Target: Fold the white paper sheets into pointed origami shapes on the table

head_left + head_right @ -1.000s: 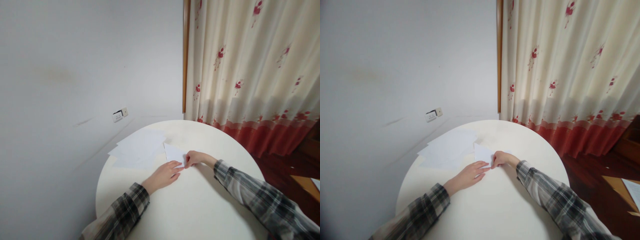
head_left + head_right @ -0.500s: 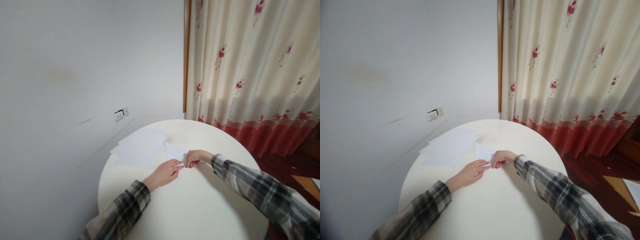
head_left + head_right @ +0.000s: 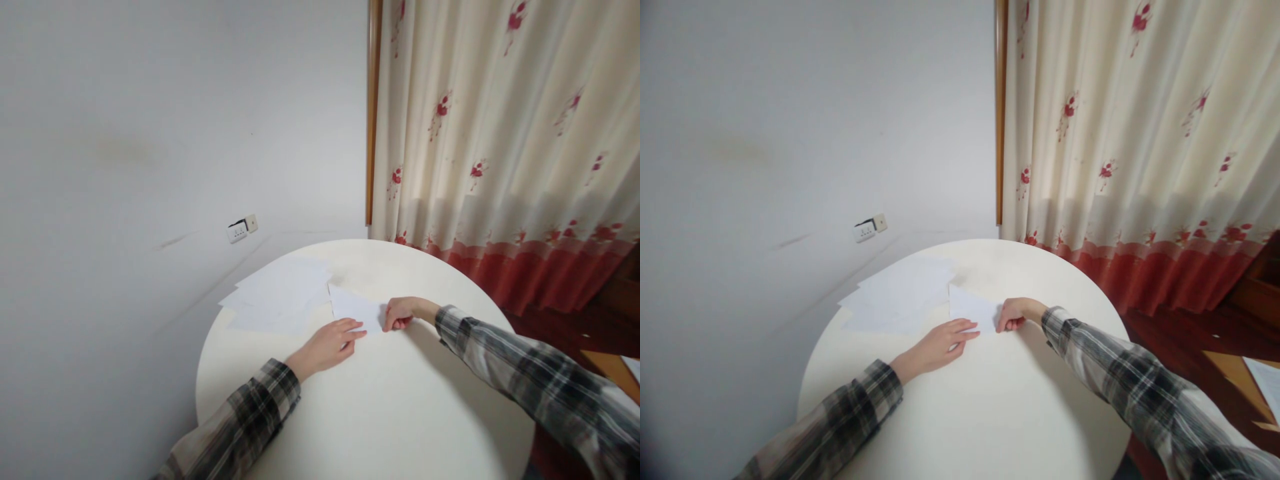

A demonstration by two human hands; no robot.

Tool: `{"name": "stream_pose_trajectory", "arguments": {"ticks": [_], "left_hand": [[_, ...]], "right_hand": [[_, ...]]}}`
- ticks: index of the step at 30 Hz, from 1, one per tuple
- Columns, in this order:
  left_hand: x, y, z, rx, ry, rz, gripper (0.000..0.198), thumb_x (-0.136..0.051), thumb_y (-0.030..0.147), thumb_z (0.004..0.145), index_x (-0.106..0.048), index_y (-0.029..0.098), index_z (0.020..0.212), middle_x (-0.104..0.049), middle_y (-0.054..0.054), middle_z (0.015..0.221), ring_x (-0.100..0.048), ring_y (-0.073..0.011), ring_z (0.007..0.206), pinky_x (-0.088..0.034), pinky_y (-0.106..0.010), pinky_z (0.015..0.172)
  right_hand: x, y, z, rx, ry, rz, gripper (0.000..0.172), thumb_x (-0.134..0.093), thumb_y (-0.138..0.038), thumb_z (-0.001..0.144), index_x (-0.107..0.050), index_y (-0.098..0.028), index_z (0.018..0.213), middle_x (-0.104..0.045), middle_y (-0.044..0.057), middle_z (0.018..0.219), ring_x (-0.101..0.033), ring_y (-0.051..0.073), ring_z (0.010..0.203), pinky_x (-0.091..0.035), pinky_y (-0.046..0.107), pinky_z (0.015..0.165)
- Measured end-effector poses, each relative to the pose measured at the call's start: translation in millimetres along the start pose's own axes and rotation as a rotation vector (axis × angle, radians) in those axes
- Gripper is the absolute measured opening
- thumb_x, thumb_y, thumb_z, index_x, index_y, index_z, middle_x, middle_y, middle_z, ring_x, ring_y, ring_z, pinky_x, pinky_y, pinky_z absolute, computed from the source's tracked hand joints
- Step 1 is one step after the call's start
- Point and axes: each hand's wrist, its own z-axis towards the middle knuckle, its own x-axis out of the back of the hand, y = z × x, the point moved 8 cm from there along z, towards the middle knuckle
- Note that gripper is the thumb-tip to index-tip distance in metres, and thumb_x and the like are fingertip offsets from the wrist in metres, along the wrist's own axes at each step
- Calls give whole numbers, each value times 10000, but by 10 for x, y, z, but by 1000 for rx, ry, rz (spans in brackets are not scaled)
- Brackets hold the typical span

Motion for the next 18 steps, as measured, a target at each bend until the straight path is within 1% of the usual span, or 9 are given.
{"name": "stream_pose_trajectory", "arguments": {"ticks": [7,13,18], "left_hand": [[-36,-67,-27,8,-4,-12,372,-381,136,816,-532,235,1140,-507,-3,1226,-438,-144,1137,-334,-307,998],[-56,-94,-45,4,-14,0,384,-382,122,805,-531,224,1144,-509,-7,1224,-440,-135,1133,-320,-299,1007],[-49,-119,-67,4,2,-20,387,-382,115,804,-531,235,1141,-510,-1,1223,-440,-137,1134,-328,-306,1001]], "right_hand": [[101,160,37,3,3,-26,239,-672,-253,500,-469,-137,443,-435,-66,350,-354,41,337,-243,168,344],[202,286,35,10,22,-22,238,-667,-240,476,-450,-146,448,-412,-70,352,-320,40,346,-215,176,353],[279,390,17,6,47,-15,231,-665,-255,459,-461,-147,457,-412,-64,359,-325,47,361,-208,179,359]]}}
